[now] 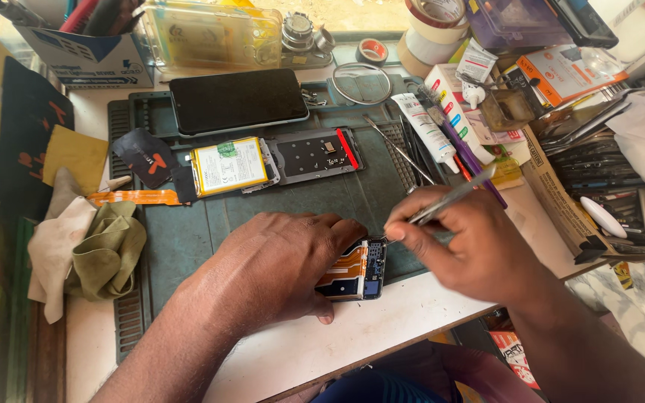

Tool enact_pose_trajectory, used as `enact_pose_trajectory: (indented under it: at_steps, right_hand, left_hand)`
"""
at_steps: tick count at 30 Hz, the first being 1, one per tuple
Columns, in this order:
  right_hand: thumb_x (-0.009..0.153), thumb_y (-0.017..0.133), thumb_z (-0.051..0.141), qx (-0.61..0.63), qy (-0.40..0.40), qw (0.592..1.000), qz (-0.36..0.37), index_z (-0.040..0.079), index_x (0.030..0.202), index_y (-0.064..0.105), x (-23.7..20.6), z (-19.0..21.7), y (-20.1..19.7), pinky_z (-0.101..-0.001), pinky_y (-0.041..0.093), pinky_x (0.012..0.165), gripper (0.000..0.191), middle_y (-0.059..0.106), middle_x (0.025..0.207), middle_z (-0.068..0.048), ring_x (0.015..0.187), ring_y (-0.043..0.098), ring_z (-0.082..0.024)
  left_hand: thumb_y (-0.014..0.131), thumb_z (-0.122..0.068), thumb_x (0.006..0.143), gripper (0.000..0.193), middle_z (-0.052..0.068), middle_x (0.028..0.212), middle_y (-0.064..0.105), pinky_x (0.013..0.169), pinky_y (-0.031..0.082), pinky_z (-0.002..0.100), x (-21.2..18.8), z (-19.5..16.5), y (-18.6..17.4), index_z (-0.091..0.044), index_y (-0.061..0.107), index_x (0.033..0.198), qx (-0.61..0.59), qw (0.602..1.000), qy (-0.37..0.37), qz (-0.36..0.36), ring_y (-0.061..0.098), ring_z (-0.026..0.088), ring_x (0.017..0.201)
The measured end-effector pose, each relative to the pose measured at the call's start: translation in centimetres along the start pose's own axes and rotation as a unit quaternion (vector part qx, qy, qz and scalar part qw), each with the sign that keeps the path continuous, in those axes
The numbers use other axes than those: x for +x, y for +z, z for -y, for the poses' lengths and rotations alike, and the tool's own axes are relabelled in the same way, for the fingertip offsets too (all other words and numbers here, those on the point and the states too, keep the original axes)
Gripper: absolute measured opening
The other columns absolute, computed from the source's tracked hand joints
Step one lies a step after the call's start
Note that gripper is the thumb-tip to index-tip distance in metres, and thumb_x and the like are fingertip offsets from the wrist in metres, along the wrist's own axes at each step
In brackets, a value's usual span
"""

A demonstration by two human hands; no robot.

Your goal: The person repairs a disassembled smartphone at a workbench. They use a screwdriver to unscrew and tighten screws on the phone chassis, reposition the frame, then use tweezers to work on the board area and handle a small flex-cable component by hand before setting it on the phone.

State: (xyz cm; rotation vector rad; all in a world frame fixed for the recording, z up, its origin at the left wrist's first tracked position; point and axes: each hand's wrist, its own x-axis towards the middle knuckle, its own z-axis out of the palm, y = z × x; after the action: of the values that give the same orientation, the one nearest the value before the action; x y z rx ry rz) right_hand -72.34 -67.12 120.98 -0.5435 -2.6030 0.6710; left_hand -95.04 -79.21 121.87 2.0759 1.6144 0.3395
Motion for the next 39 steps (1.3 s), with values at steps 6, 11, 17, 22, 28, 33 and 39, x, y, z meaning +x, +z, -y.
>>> enact_pose_trajectory:
  at_steps: [6, 11, 17, 22, 28, 33, 39]
  right_hand:
    - [0.097, 0.067, 0.019, 0.163, 0.14, 0.973, 0.085, 0.003, 0.098, 0.071, 1.3, -1.6, -0.3, -0.0268, 0.059, 0.071, 0.017, 0.078, 0.083, -0.004, 0.08, 0.075, -0.013]
    - [0.101, 0.062, 0.026, 0.332, 0.192, 0.909, 0.163, 0.003, 0.1, 0.069, 2.7, -5.1, 0.1, -0.0303, 0.065, 0.075, 0.024, 0.073, 0.09, -0.004, 0.085, 0.075, -0.014]
    - [0.099, 0.065, 0.027, 0.446, 0.251, 0.84, 0.181, 0.004, 0.1, 0.067, 2.9, -7.1, 1.2, -0.0334, 0.064, 0.072, 0.023, 0.07, 0.089, -0.003, 0.082, 0.072, -0.014]
    - [0.099, 0.067, 0.028, 0.501, 0.266, 0.799, 0.2, 0.004, 0.1, 0.067, 3.1, -7.9, 1.8, -0.0331, 0.063, 0.071, 0.024, 0.068, 0.09, -0.003, 0.083, 0.071, -0.014]
    - [0.102, 0.066, 0.029, 0.515, 0.259, 0.788, 0.216, 0.003, 0.1, 0.066, 3.0, -8.4, 2.2, -0.0332, 0.064, 0.072, 0.026, 0.067, 0.089, -0.004, 0.083, 0.071, -0.014]
    - [0.102, 0.063, 0.026, 0.489, 0.207, 0.832, 0.159, 0.003, 0.101, 0.065, 2.3, -8.0, 1.9, -0.0326, 0.064, 0.073, 0.023, 0.069, 0.092, -0.004, 0.085, 0.073, -0.014]
    - [0.105, 0.059, 0.021, 0.404, 0.164, 0.891, 0.125, 0.001, 0.104, 0.066, 1.6, -7.0, 1.2, -0.0295, 0.064, 0.075, 0.022, 0.07, 0.093, -0.006, 0.087, 0.073, -0.013]
  left_hand:
    - [0.094, -0.03, 0.059, 0.086, 0.006, 0.113, 0.071, 0.088, 0.053, 0.047, 0.0, 0.0, 0.1, -0.019, 0.057, 0.135, 0.0, 1.0, -0.005, 0.011, 0.069, 0.033, 0.105]
    - [0.093, -0.03, 0.058, 0.086, 0.005, 0.117, 0.07, 0.086, 0.053, 0.047, 0.0, -0.3, -0.4, -0.022, 0.056, 0.136, 0.005, 0.999, -0.011, 0.031, 0.068, 0.033, 0.104]
    - [0.092, -0.033, 0.06, 0.086, 0.004, 0.116, 0.07, 0.088, 0.053, 0.047, 0.4, -0.3, -0.4, -0.023, 0.056, 0.137, 0.014, 0.999, -0.003, 0.04, 0.069, 0.032, 0.104]
    - [0.091, -0.031, 0.059, 0.084, 0.004, 0.111, 0.071, 0.088, 0.053, 0.046, 0.5, -0.3, -0.6, -0.023, 0.057, 0.136, 0.01, 0.998, -0.013, 0.053, 0.068, 0.031, 0.103]
    - [0.092, -0.03, 0.06, 0.083, 0.004, 0.11, 0.072, 0.088, 0.053, 0.047, 0.6, -0.2, -0.5, -0.023, 0.058, 0.135, 0.014, 0.999, -0.007, 0.047, 0.069, 0.032, 0.104]
    - [0.093, -0.03, 0.058, 0.084, 0.003, 0.113, 0.072, 0.086, 0.053, 0.047, 0.6, -0.2, -0.6, -0.023, 0.058, 0.134, 0.012, 0.999, 0.0, 0.037, 0.069, 0.032, 0.104]
    - [0.096, -0.032, 0.06, 0.089, 0.004, 0.109, 0.072, 0.088, 0.053, 0.045, 0.7, -0.4, -0.6, -0.026, 0.056, 0.139, 0.007, 0.997, -0.043, 0.061, 0.069, 0.03, 0.103]
